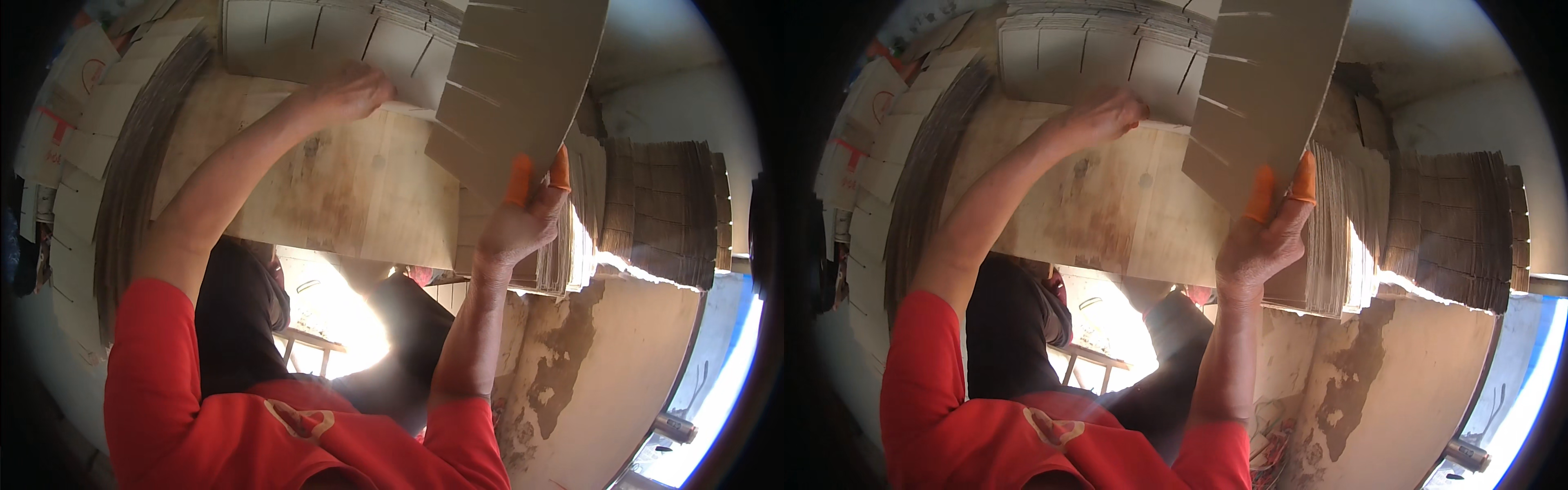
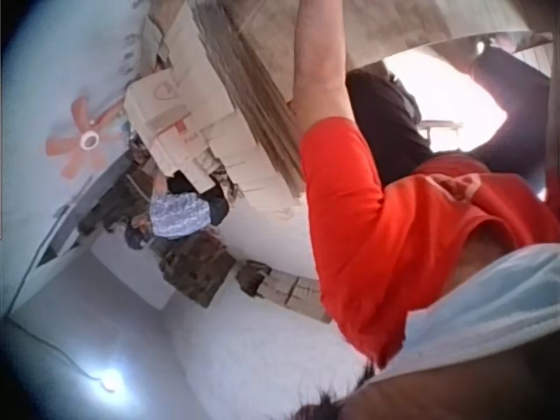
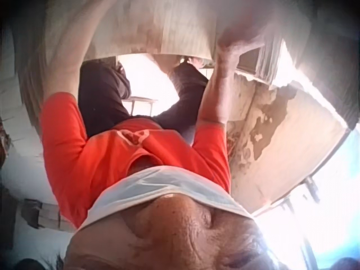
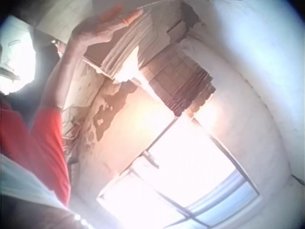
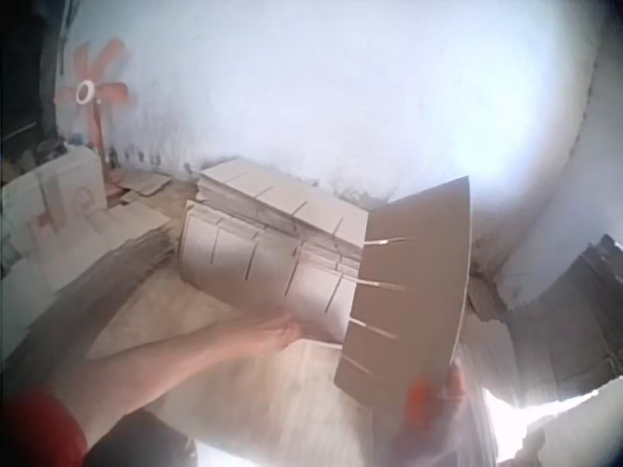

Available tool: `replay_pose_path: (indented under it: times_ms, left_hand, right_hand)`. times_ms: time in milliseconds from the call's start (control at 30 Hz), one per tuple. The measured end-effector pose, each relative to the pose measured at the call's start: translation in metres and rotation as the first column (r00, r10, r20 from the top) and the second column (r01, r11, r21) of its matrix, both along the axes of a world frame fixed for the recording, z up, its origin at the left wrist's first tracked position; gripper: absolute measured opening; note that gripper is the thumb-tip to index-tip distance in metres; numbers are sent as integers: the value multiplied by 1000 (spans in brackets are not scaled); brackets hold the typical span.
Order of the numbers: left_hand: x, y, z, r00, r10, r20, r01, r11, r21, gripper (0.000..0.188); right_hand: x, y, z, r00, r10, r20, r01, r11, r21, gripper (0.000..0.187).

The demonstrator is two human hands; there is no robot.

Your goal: The person sits on the floor and repeatedly separates individual cardboard sheets from a pre-scored stack. They lift each sheet, peel it away from the underlying layers, and place it aside. The process is continuous and repetitive.

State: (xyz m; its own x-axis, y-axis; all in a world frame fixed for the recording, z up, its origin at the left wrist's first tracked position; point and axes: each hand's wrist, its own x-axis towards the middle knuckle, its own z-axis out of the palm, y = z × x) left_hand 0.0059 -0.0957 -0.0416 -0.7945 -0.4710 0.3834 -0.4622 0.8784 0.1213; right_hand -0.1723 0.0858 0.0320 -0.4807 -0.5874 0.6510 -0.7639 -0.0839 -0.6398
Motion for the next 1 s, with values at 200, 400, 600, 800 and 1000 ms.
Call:
replay_pose_path:
  times_ms: [200,400,600,800,1000]
  left_hand:
    - [-14,27,-1,998,-54,28,56,996,-75,8]
    - [-23,53,16,996,-51,67,53,998,-31,8]
    - [-27,81,37,989,-114,94,112,993,23,10]
    - [-30,98,41,981,-131,145,139,989,-44,17]
    - [-26,103,32,980,-192,-44,186,977,-108,12]
  right_hand:
    - [-5,0,-6,973,13,-228,-21,999,-34,44]
    - [2,2,-11,961,42,-274,-33,999,37,41]
    - [-1,-3,-33,965,76,-252,-59,995,75,37]
    - [0,-6,-49,981,107,-161,-87,988,125,24]
    - [8,-7,-48,994,107,-36,-96,968,234,19]
